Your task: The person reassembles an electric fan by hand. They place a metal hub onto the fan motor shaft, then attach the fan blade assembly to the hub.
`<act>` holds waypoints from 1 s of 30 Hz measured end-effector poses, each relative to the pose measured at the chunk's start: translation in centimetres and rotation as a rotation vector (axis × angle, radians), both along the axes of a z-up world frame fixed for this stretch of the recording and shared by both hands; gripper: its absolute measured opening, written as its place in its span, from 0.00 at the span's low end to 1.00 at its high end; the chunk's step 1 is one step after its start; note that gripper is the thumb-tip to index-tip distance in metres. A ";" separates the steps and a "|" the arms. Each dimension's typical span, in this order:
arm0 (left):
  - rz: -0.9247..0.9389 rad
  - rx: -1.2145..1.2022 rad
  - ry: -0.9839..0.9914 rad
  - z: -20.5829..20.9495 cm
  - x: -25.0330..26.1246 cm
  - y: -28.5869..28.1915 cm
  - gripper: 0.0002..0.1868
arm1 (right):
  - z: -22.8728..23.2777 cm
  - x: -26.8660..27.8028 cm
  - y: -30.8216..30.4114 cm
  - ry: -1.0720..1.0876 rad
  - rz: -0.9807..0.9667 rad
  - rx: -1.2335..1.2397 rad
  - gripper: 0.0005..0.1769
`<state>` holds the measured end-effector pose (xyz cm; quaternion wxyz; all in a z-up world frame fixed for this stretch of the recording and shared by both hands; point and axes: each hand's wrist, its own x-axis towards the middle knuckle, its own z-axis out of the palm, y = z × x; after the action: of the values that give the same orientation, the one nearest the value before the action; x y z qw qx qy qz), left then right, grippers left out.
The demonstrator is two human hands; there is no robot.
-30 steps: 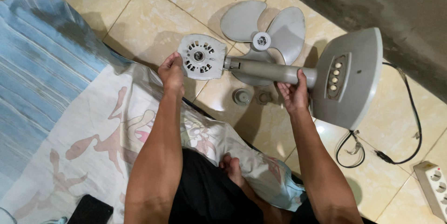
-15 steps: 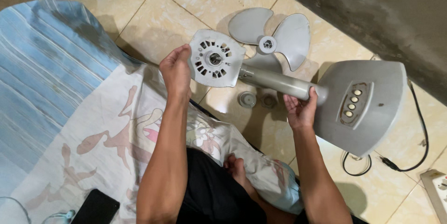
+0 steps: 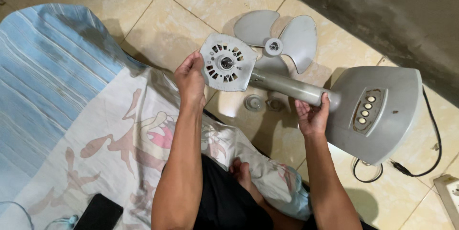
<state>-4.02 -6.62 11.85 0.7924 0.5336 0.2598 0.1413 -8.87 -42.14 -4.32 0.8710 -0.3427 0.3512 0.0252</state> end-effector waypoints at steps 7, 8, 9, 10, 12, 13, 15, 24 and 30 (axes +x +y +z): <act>0.001 0.070 0.012 -0.6 -0.2 0.0 0.14 | -0.9 -0.3 0.2 -0.041 -0.041 0.011 0.48; -0.001 0.058 0.007 -0.7 -0.2 0.0 0.14 | -1.1 -0.4 0.2 -0.042 -0.047 0.024 0.48; -0.003 0.047 0.000 -0.7 -0.1 0.0 0.14 | -1.5 -0.5 0.1 -0.044 -0.054 0.037 0.49; -0.005 0.036 -0.006 -0.8 -0.1 0.0 0.14 | -1.9 -0.6 0.2 -0.123 -0.044 0.073 0.48; 0.002 0.022 -0.010 -1.1 -0.2 0.0 0.14 | -2.8 -1.5 0.5 -0.276 -0.026 0.142 0.48; 0.007 0.017 -0.016 -1.2 -0.1 0.0 0.14 | -3.1 -1.8 0.5 -0.257 0.019 0.079 0.45; 0.016 0.030 -0.013 -1.2 0.1 -0.1 0.14 | -3.5 -2.4 1.1 -0.221 0.108 -0.045 0.42; 0.024 -0.005 0.019 -1.3 0.7 -0.2 0.13 | 0.9 -2.4 5.9 -0.632 0.638 -1.542 0.53; 0.032 -0.099 0.001 -2.4 1.8 0.2 0.14 | 1.3 -1.9 6.3 -0.532 0.859 -1.602 0.50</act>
<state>-2.21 -6.37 9.44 0.8153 0.4897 0.2754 0.1404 -10.81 -35.81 -3.06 0.3444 -0.9331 -0.1023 0.0163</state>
